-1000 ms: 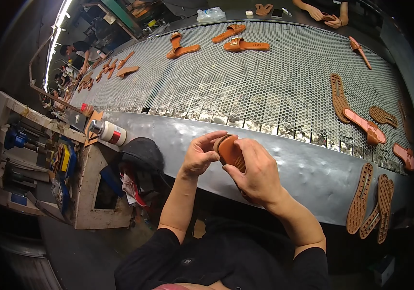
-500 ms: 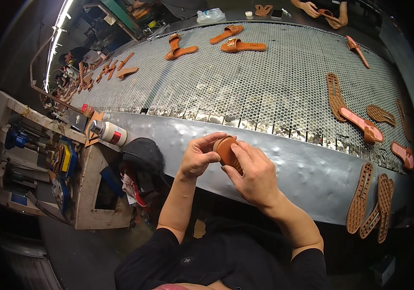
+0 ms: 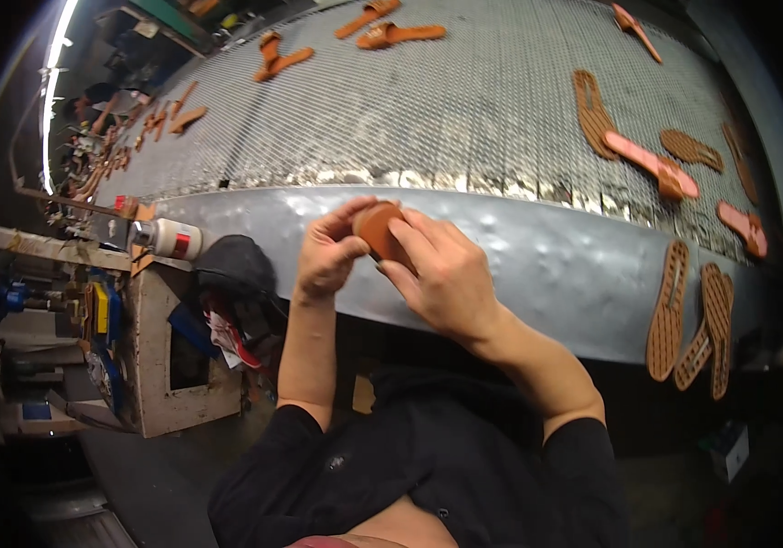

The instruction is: Inspecting and aligning sandal upper components with soles on a production line.

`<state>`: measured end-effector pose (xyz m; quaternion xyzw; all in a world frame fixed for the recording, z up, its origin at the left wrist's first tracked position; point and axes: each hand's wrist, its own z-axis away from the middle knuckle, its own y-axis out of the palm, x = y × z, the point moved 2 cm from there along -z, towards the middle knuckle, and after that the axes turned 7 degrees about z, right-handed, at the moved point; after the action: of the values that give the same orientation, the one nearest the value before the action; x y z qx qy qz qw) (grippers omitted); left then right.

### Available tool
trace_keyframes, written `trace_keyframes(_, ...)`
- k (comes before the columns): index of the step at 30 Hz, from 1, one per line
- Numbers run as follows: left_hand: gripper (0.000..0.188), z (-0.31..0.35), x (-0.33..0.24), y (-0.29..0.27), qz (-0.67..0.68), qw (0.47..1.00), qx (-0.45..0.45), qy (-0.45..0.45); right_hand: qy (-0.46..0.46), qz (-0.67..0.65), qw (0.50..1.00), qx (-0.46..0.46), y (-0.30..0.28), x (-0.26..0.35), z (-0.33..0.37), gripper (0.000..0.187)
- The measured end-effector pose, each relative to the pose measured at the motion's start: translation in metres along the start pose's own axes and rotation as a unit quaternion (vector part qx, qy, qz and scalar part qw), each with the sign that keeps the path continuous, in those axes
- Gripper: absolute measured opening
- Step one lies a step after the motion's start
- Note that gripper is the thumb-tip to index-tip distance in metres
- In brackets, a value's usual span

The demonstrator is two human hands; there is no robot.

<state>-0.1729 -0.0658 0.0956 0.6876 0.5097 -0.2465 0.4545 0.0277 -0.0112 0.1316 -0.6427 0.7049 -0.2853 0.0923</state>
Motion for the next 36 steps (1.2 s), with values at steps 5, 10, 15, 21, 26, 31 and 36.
trace_keyframes(5,0.058,-0.007,0.005,-0.007,0.024,1.0,0.014,0.005,0.004,0.003,1.0,-0.007,0.005,-0.006,-0.001,0.05)
trace_keyframes(10,0.057,-0.008,0.009,0.001,0.02,1.0,0.011,0.009,0.01,0.006,1.0,-0.014,0.001,-0.009,0.002,0.048)
trace_keyframes(15,0.059,0.0,0.014,0.023,0.009,1.0,0.0,-0.004,0.031,0.023,0.998,-0.04,-0.001,-0.012,0.009,0.047)
trace_keyframes(21,0.06,-0.003,0.032,0.04,-0.082,0.994,-0.076,0.002,0.048,0.039,0.997,-0.042,0.01,-0.024,0.016,0.047)
trace_keyframes(26,0.054,-0.015,0.049,0.018,-0.008,0.994,-0.072,-0.082,0.154,-0.112,0.976,0.103,-0.028,-0.079,0.025,0.058)
trace_keyframes(31,0.054,-0.024,0.063,0.024,0.031,0.992,-0.05,-0.114,0.319,-0.371,0.809,0.326,-0.026,-0.11,0.051,0.052)
trace_keyframes(36,0.054,-0.03,0.076,0.033,0.083,0.986,-0.002,-0.144,0.366,-0.449,0.724,0.376,-0.014,-0.133,0.073,0.036)
